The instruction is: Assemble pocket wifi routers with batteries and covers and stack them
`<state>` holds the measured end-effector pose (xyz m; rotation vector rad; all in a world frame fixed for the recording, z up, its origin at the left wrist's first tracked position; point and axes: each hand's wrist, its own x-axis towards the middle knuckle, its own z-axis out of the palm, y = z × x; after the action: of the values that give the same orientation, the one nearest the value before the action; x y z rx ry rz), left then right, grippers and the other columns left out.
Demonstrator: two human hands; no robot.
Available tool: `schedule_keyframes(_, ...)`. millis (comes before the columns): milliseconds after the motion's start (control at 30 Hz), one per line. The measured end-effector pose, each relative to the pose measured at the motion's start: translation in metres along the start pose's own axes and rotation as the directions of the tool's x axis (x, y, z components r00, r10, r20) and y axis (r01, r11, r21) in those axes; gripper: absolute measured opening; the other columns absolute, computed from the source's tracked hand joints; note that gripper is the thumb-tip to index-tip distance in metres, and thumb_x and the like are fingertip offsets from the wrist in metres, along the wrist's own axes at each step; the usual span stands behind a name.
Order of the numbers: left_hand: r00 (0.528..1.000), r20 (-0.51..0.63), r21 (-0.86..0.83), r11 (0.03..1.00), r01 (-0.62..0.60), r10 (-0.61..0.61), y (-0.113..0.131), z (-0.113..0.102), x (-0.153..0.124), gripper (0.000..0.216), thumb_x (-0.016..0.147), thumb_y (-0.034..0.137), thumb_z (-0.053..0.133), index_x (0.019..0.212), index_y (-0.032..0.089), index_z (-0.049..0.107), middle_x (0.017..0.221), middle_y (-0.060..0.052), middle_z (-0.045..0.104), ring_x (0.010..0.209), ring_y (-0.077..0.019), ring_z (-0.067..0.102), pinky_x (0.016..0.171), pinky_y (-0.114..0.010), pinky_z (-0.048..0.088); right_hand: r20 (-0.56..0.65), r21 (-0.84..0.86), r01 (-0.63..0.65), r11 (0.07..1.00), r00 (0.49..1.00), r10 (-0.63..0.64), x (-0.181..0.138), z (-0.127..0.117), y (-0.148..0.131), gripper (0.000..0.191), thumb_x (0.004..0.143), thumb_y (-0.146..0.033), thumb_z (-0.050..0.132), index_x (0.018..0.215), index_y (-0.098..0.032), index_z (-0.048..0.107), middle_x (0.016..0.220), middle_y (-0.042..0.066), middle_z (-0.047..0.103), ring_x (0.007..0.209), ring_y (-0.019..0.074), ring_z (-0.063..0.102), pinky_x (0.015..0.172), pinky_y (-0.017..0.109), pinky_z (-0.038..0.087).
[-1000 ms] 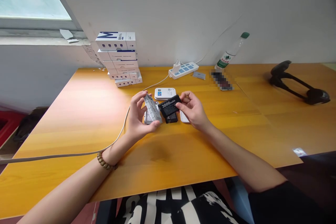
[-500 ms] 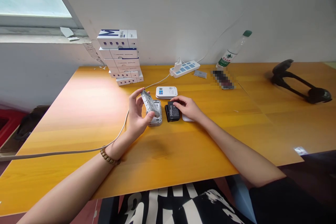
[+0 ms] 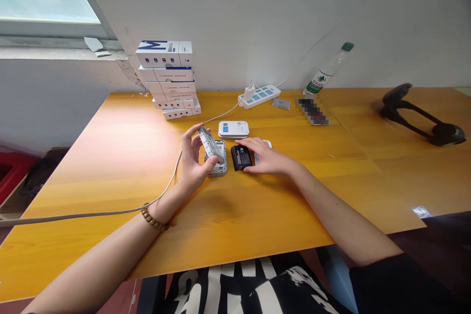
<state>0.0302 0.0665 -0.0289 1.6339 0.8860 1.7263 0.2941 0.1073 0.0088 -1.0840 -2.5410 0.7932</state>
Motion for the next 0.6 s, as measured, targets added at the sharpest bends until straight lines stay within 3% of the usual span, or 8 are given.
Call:
schedule_keyframes(267, 1.0, 0.007, 0.005, 1.0, -0.005, 0.005, 0.002, -0.0006, 0.0011, 0.079, 0.087, 0.072, 0.076, 0.151, 0.036, 0.045, 0.15, -0.011, 0.05, 0.137, -0.0351, 0.059, 0.112, -0.054, 0.053, -0.008, 0.063, 0.019, 0.998, 1.0, -0.019, 0.0025, 0.0037, 0.0028, 0.09, 0.078, -0.031, 0.088, 0.16, -0.034, 0.05, 0.158, 0.012, 0.057, 0.146, 0.0395, 0.05, 0.12, 0.062, 0.04)
schedule_keyframes(600, 0.994, 0.071, -0.106, 0.992, -0.071, 0.079, 0.0038, -0.002, 0.0068, 0.079, 0.088, 0.073, 0.072, 0.152, 0.035, 0.045, 0.151, -0.012, 0.05, 0.137, -0.0359, 0.061, 0.113, -0.055, 0.055, -0.003, 0.034, -0.004, 0.999, 1.0, 0.004, 0.0039, 0.0049, 0.0006, 0.09, 0.077, -0.03, 0.088, 0.159, -0.032, 0.051, 0.155, 0.012, 0.06, 0.143, 0.0402, 0.053, 0.12, 0.062, 0.039)
